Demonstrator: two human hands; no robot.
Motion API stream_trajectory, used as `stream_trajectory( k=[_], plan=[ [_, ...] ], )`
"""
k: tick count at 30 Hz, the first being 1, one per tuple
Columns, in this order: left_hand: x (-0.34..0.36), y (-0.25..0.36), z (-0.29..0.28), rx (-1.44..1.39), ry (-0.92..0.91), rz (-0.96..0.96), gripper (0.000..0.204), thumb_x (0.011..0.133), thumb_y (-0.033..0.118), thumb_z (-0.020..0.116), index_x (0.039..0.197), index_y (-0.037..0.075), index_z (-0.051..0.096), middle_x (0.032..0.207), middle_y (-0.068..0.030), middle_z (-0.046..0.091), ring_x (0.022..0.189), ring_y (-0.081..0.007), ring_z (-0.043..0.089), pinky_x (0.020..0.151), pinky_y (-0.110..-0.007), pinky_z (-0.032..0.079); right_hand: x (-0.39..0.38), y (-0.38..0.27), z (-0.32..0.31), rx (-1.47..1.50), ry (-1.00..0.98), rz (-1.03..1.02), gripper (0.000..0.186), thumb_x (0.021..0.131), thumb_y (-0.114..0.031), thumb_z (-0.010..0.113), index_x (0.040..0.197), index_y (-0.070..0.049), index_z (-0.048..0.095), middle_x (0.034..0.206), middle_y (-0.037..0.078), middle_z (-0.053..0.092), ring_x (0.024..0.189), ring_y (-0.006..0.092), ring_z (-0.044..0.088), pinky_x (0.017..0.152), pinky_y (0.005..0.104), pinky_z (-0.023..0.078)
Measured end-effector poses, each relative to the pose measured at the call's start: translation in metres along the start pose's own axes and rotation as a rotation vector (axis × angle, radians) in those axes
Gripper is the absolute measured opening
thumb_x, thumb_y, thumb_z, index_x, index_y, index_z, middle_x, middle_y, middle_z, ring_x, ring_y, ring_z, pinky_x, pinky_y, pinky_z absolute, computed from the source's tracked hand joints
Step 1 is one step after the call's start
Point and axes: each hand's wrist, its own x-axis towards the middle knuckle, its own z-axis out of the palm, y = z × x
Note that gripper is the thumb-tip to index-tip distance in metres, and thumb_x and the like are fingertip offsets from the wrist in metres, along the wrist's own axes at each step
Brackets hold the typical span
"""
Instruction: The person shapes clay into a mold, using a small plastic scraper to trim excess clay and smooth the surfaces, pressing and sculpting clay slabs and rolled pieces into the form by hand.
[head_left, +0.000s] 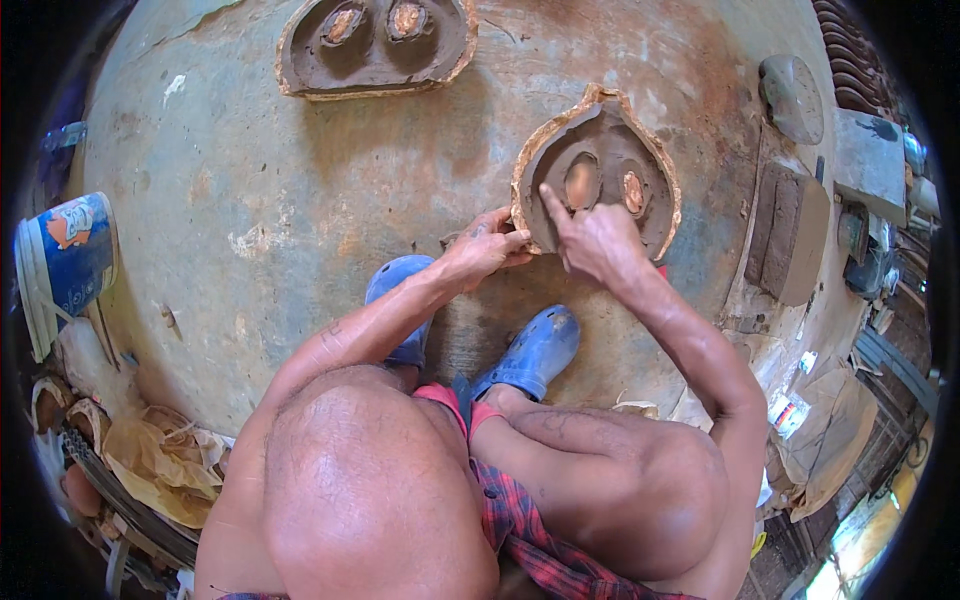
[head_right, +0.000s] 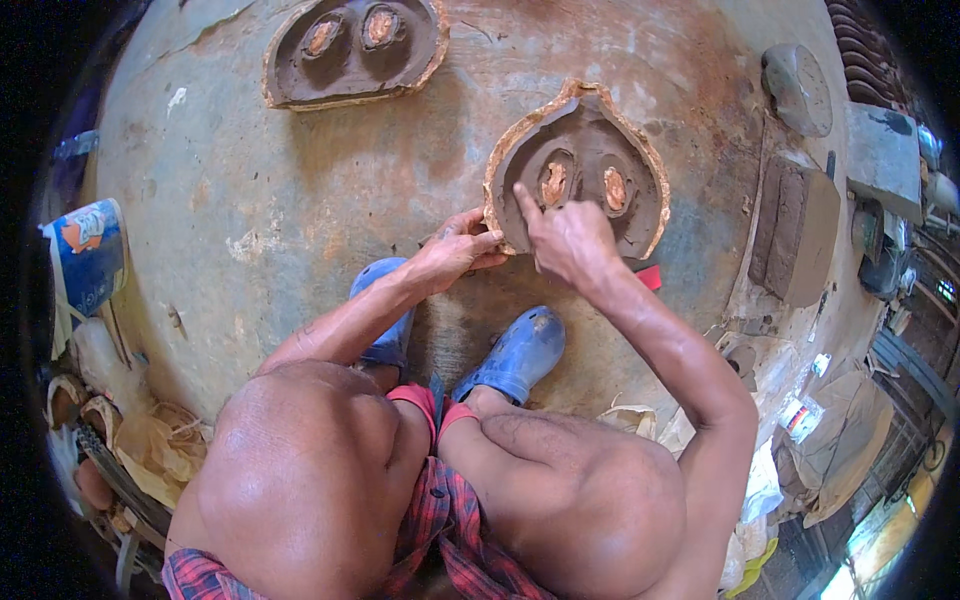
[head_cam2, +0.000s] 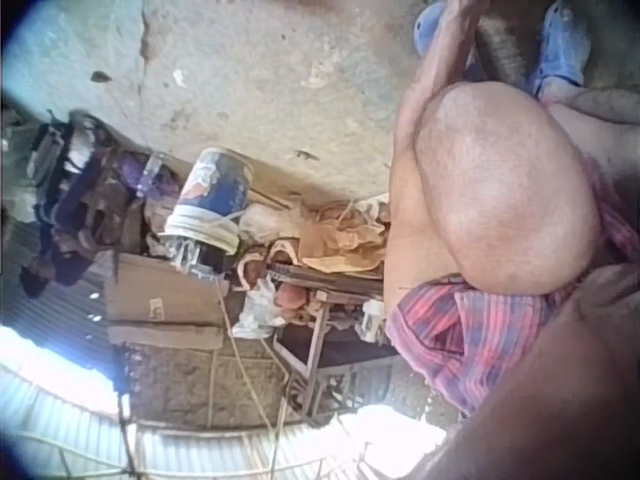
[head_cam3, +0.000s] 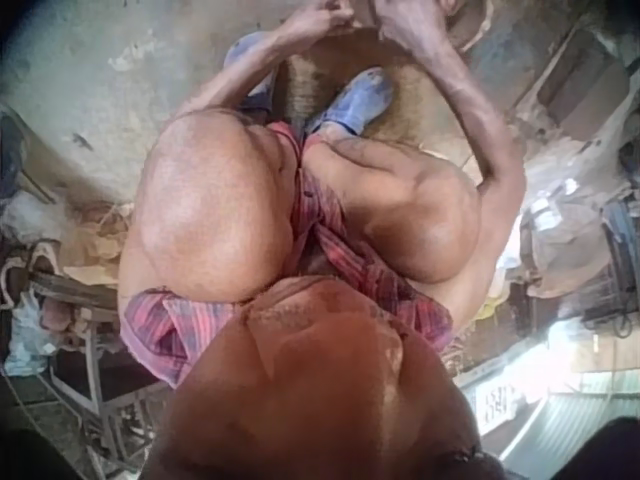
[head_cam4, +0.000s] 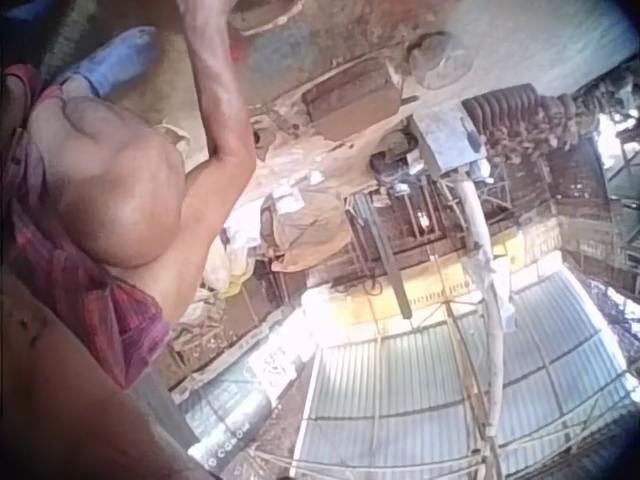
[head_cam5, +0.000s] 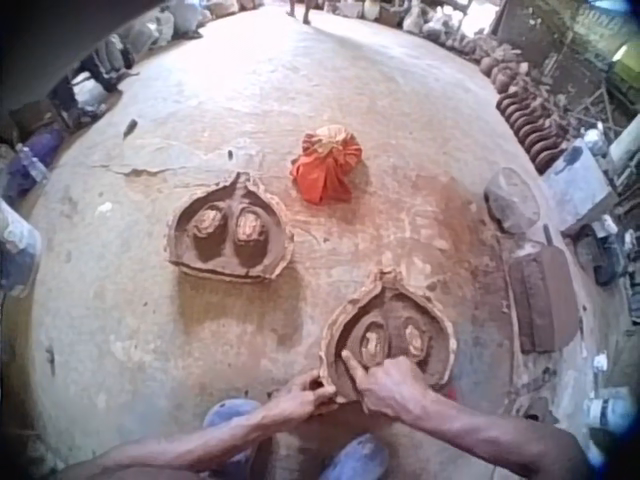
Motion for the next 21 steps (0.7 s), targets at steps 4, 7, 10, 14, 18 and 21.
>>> stream_trajectory(
  k=[4,7,10,14,18,21],
  plan=[
    [0.004,0.002,-0.001,0.044,0.018,0.008,0.036,0.108,0.015,0.057,0.144,0.009,0.055,0.135,-0.0022,0.062,0.119,-0.0150,0.062,0.103,-0.033,0.056,-0.012,-0.005,0.021,-0.035,0.022,-0.053,0.090,0.089,-0.016,0.060,0.169,-0.006,0.018,0.073,0.015,0.075,0.062,0.0287,0.074,0.056,0.0437,0.056],
    [0.004,0.006,0.000,0.023,0.017,0.014,0.035,0.108,0.015,0.058,0.143,0.009,0.057,0.135,-0.0025,0.063,0.118,-0.0145,0.063,0.102,-0.033,0.056,-0.018,0.005,0.017,0.079,0.103,-0.012,0.092,0.088,-0.015,0.061,0.169,-0.007,0.017,0.073,0.016,0.075,0.061,0.0298,0.073,0.056,0.0439,0.056],
    [0.012,-0.005,-0.007,0.052,0.010,-0.022,0.034,0.107,0.016,0.059,0.141,0.009,0.058,0.132,-0.0027,0.064,0.116,-0.0138,0.064,0.102,-0.033,0.056,-0.019,0.005,0.038,0.084,0.150,-0.007,0.091,0.086,-0.015,0.063,0.168,-0.016,0.026,0.071,0.016,0.074,0.061,0.0305,0.073,0.056,0.0451,0.056],
    [0.006,0.003,-0.012,0.070,0.009,-0.061,0.038,0.108,0.018,0.060,0.145,0.008,0.055,0.134,-0.0026,0.064,0.118,-0.0139,0.063,0.102,-0.032,0.056,-0.011,0.034,-0.004,0.394,0.387,0.109,0.077,0.084,-0.014,0.063,0.158,-0.030,0.046,0.072,0.019,0.072,0.062,0.0348,0.073,0.060,0.0493,0.061],
    [0.013,0.002,-0.007,0.080,-0.027,-0.039,0.037,0.108,0.018,0.060,0.144,0.010,0.057,0.133,-0.0017,0.065,0.118,-0.0122,0.064,0.103,-0.031,0.056,0.009,0.086,0.013,0.614,0.431,0.178,0.080,0.082,-0.012,0.059,0.159,-0.028,0.046,0.068,0.025,0.063,0.065,0.0403,0.067,0.072,0.0515,0.057],
    [0.011,0.002,-0.007,0.071,-0.003,-0.045,0.036,0.108,0.019,0.060,0.143,0.012,0.058,0.133,-0.0009,0.066,0.118,-0.0116,0.064,0.104,-0.031,0.055,0.014,0.090,0.020,0.599,0.355,0.115,0.082,0.079,-0.009,0.056,0.158,-0.030,0.047,0.072,0.029,0.063,0.069,0.0420,0.068,0.075,0.0517,0.055]
  ],
)
